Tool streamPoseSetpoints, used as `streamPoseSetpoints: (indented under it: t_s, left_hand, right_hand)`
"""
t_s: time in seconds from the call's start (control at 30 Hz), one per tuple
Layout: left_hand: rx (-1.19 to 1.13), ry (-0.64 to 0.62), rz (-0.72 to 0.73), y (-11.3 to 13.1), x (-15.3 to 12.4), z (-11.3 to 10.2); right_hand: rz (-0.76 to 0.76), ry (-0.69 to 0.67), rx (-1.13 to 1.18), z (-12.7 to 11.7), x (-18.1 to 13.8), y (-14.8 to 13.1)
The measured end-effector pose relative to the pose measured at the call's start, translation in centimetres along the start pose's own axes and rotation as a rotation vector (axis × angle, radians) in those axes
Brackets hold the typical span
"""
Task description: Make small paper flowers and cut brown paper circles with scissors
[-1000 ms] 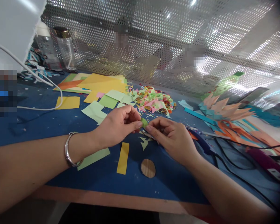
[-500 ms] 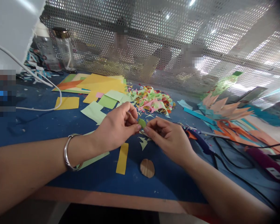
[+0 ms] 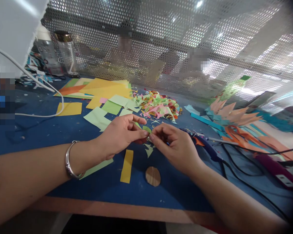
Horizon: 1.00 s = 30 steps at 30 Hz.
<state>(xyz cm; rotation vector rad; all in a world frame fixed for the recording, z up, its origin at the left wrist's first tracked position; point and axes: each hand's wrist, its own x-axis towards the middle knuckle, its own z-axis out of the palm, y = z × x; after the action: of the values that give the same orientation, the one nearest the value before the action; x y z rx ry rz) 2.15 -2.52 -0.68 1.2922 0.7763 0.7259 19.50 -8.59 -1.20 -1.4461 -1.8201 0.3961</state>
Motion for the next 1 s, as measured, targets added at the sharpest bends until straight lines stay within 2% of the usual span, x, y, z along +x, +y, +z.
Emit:
streamPoseSetpoints:
  t_s: [0.27, 0.5, 0.8, 1.0]
  left_hand:
    - [0.043, -0.014, 0.004, 0.20, 0.20, -0.18]
    - [0.241, -0.075, 0.172, -0.07, 0.05, -0.69]
    - [0.221, -0.163, 0.189, 0.56, 0.07, -0.80]
    - [0.221, -0.167, 0.181, 0.52, 0.11, -0.98]
  right_hand:
    - [-0.017, -0.009, 0.006, 0.07, -0.09, 0.11]
    - [-0.036, 0.003, -0.013, 0.07, -0.03, -0.08]
    - [-0.062, 0.006, -0.003, -0.28, -0.37, -0.28]
    - [-0.043, -0.018, -0.011, -0.35, -0.32, -0.24]
